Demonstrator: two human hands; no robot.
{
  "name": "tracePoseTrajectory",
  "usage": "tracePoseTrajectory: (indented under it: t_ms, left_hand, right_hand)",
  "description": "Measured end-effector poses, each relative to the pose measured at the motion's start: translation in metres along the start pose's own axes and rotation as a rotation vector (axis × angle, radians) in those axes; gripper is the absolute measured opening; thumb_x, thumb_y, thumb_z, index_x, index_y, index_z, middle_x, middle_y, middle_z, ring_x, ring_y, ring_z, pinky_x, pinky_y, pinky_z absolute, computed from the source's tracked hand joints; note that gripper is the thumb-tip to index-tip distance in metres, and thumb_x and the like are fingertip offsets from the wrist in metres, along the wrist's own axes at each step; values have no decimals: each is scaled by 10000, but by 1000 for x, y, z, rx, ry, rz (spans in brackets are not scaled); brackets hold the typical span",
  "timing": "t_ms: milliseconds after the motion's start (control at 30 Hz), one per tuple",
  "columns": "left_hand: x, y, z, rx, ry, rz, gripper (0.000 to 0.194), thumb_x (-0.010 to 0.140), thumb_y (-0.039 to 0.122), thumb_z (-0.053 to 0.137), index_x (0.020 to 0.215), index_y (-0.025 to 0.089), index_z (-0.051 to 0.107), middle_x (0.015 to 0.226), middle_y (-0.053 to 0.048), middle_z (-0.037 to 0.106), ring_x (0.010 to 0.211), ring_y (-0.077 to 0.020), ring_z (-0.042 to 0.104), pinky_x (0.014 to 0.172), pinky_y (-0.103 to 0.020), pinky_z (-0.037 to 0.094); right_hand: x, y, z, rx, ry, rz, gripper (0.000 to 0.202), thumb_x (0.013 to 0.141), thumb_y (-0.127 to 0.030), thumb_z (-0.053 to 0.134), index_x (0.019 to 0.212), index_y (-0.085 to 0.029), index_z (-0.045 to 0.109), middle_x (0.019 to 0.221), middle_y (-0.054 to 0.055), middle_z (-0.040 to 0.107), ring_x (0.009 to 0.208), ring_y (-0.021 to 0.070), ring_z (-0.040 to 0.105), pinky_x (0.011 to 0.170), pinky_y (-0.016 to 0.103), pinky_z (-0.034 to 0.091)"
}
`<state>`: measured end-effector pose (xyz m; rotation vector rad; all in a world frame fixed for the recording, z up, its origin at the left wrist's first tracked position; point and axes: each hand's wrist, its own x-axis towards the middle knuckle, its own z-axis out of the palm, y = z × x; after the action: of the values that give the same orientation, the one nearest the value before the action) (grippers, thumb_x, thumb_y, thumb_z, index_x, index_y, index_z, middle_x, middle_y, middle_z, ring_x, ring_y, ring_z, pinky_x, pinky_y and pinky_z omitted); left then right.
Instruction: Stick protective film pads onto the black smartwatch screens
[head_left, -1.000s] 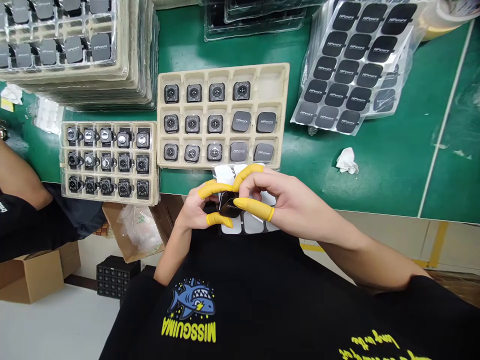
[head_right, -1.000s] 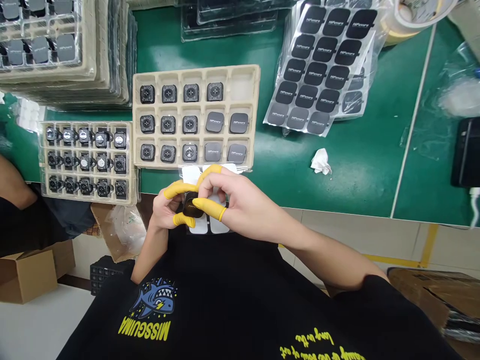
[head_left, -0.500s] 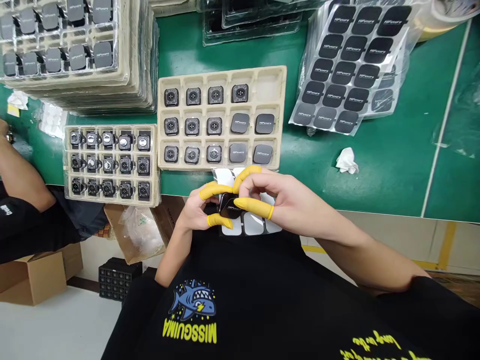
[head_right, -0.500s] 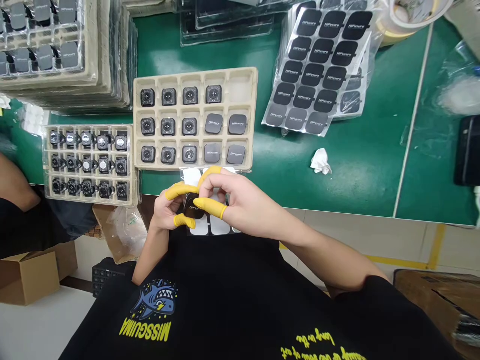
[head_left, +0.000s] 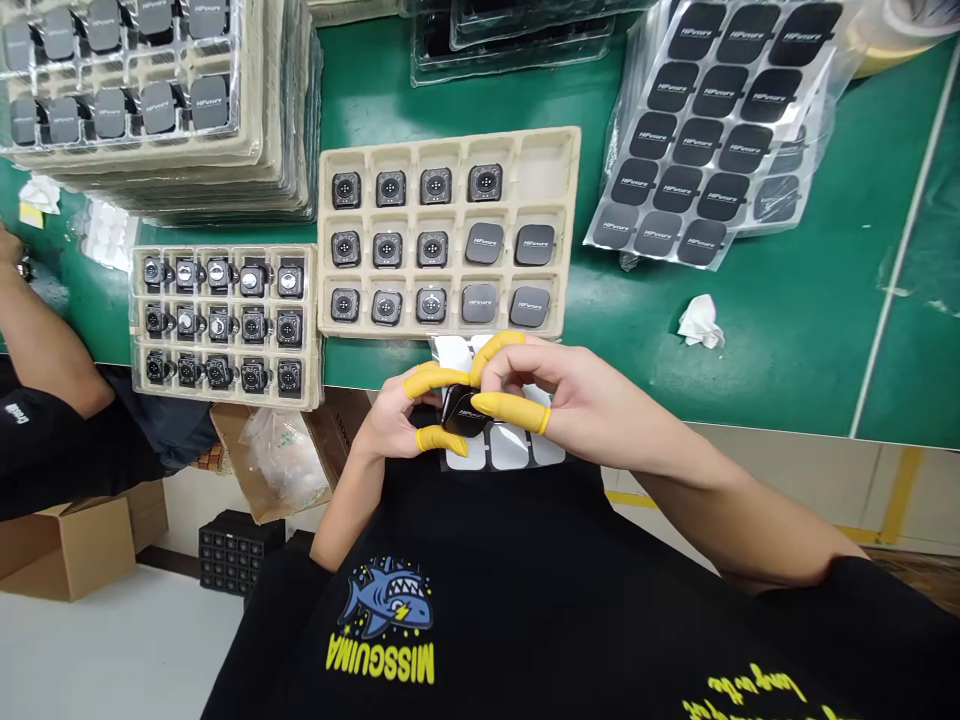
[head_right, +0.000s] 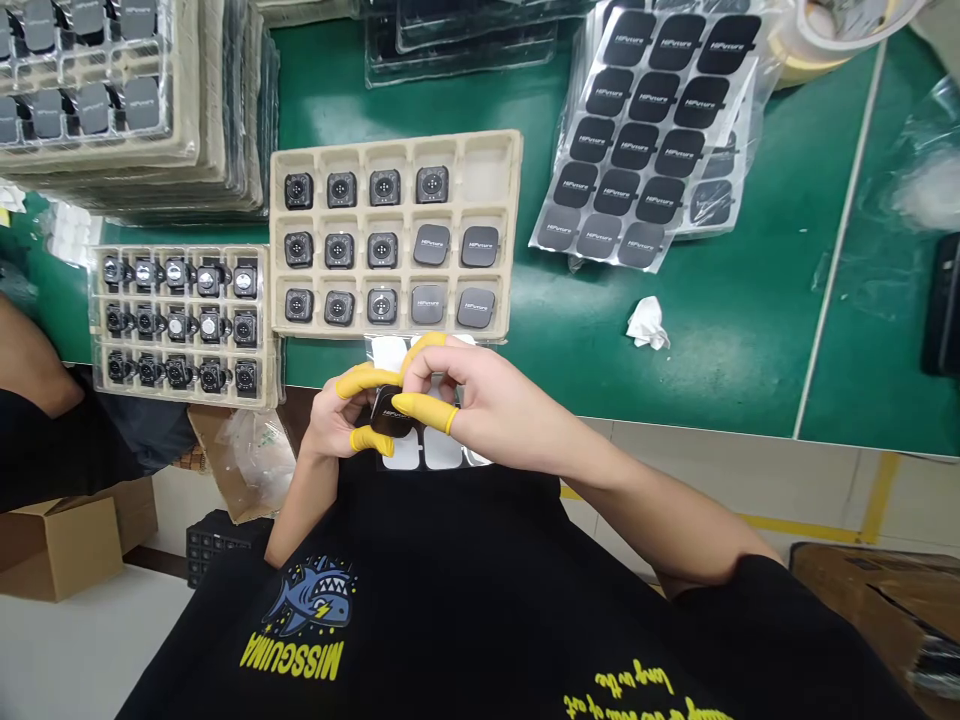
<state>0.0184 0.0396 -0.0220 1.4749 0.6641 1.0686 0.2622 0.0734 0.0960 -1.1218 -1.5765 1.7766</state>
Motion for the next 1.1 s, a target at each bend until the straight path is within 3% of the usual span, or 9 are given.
tracePoseTrajectory:
  t_ms: [133,367,700,1100]
  left_hand:
    - [-1,1,0,-19,9,19,825,746,643,1004,1430,237,782,1180,-104,804,965,-206,788,738,-257,673]
    - [-1,3,-1,33,-15,-21,820,744,661,1001,1407,228,790,1171,-110,808,973,-220,799,733,-267,675]
    - [-1,3,-1,54,21,27,814,757,687,968,1420,253,782,1104,-71,773,924,-189,762,693,-240,665]
    - [-1,5,-3,122,0,-3,778,796,744,914,1349,210,794,1073,-85,781,891,-182,751,643,-224,643]
  right_hand:
    - [0,0,0,23,4,17,406,990,-548,841,786,-232,689,922,33,693,761,170,563,672,335,471]
    - [-2,2,1,-5,7,17,273,1009,-394,771,801,-239,684,918,22,694,772,167,561,707,333,471]
    - [-3,3,4,-22,33,2,241,1001,-366,743,804,-242,682,939,19,699,784,165,573,716,322,486]
    - [-7,13,9,-180,63,-152,155,1051,-261,704,897,-255,682,965,25,684,824,171,607,719,297,520]
